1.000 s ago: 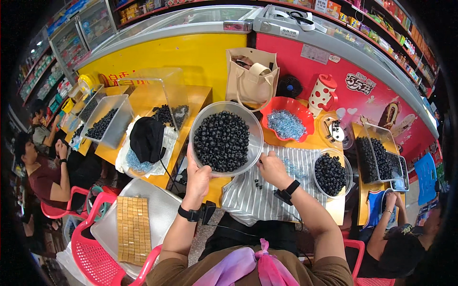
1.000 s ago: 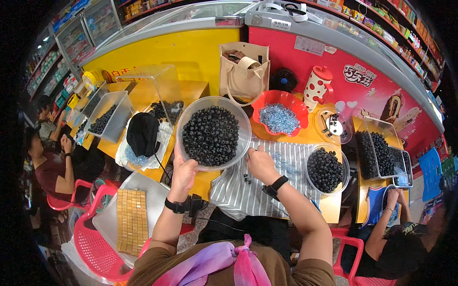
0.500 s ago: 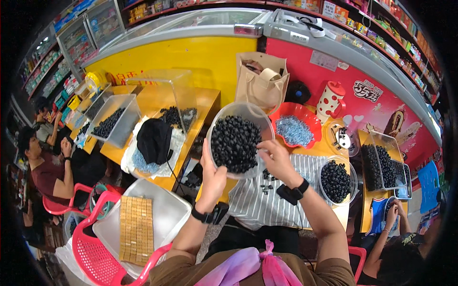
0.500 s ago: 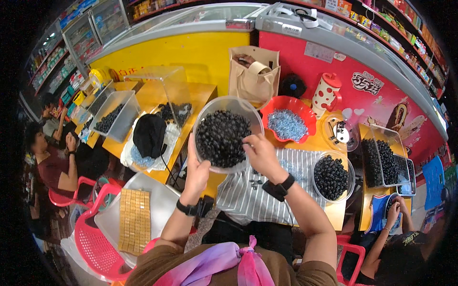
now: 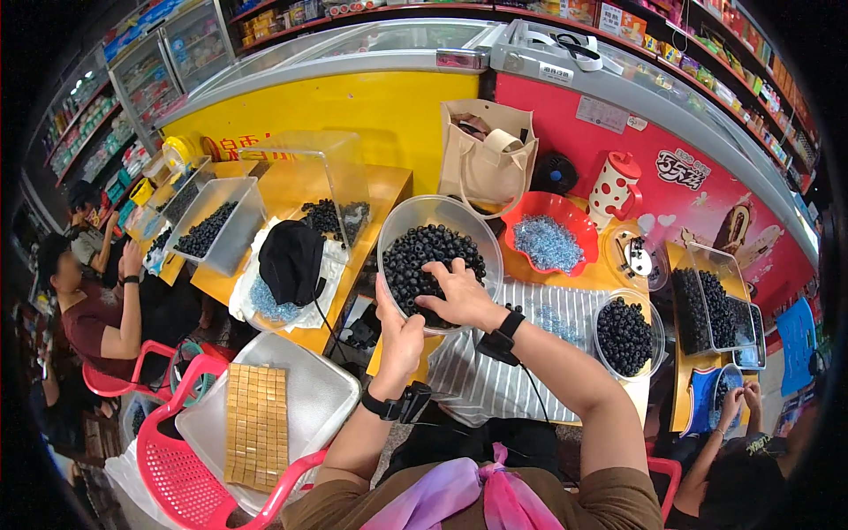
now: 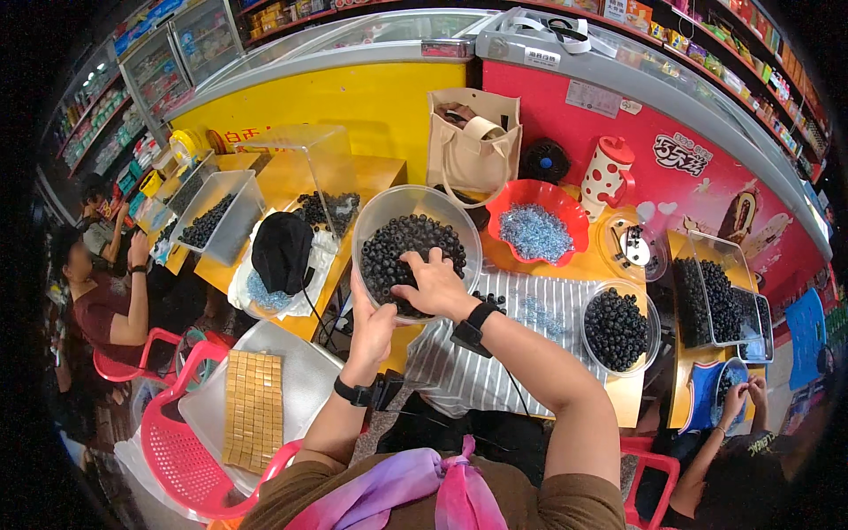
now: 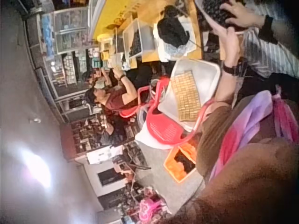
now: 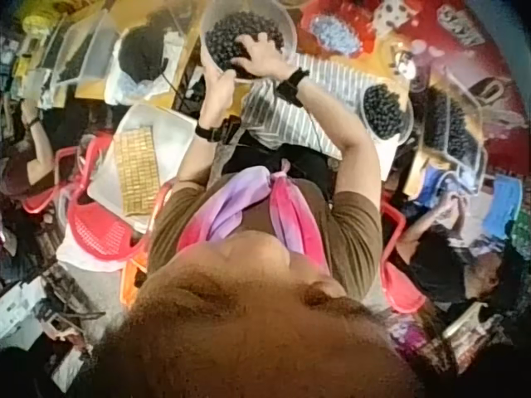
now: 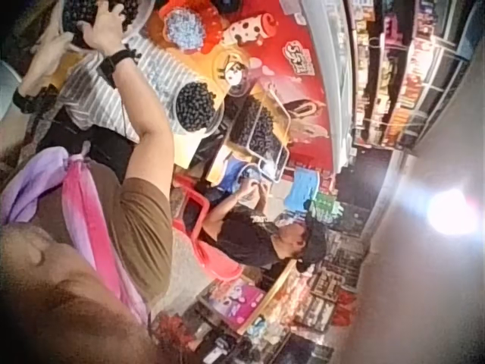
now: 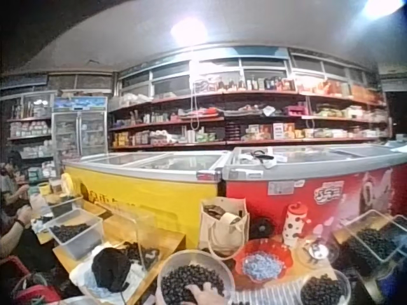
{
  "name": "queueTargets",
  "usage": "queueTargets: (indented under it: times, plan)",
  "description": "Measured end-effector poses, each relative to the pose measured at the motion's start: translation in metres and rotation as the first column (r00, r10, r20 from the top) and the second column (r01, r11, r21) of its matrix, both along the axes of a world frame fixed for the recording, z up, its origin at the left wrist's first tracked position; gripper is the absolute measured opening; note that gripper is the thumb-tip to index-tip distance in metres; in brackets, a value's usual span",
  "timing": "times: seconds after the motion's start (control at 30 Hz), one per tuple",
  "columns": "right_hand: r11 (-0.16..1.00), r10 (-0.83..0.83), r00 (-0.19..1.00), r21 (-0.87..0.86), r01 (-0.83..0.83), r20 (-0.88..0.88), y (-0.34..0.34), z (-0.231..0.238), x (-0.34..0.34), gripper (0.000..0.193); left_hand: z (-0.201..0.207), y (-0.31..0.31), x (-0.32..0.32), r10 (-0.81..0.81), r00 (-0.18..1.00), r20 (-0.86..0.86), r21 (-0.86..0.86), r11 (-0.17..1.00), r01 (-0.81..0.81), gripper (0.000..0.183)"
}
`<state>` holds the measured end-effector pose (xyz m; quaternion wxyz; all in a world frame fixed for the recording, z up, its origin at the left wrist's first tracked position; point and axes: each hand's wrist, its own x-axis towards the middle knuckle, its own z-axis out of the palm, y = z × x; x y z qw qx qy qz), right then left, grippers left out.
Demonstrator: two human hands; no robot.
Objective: The person is sorting small black round objects, likely rubber or plastic components, from a large bowl onto a striped cloth on a table.
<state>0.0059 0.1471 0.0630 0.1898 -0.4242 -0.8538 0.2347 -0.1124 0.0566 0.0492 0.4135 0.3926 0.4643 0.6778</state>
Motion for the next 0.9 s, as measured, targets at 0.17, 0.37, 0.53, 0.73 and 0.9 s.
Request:
queueTargets:
  times: [0.17, 0.37, 0.53, 0.73, 0.9]
  plan:
    - [1.0, 0.018, 0.994, -0.002, -0.019, -0.107, 0.014, -0.01, -0.007, 0.04, -0.008, 0.0, 0.0, 0.026, 0.999, -0.043, 0.01, 1.0, -0.026, 0.096]
    - [0.982, -0.044, 0.934, -0.188, -0.025, -0.355, 0.031, -0.01, -0.01, 0.03, -0.009, -0.001, 0.0, -0.016, 0.98, 0.199, -0.003, 1.0, 0.017, 0.088]
    - [0.819, -0.244, 0.761, -0.549, -0.171, -0.601, 0.03, 0.02, 0.001, 0.015, 0.001, -0.011, -0.006, -0.061, 0.942, 0.331, -0.106, 0.989, 0.102, 0.09]
    - [0.827, -0.327, 0.715, -0.553, -0.1, -0.618, 0.015, 0.053, 0.063, 0.013, -0.006, -0.014, -0.011, -0.027, 0.89, 0.456, -0.117, 0.989, 0.09, 0.087]
    - [0.958, -0.209, 0.944, -0.248, 0.145, -0.255, -0.005, -0.021, 0.115, 0.023, -0.009, -0.014, -0.013, -0.049, 0.887, 0.46, -0.105, 0.988, 0.11, 0.086]
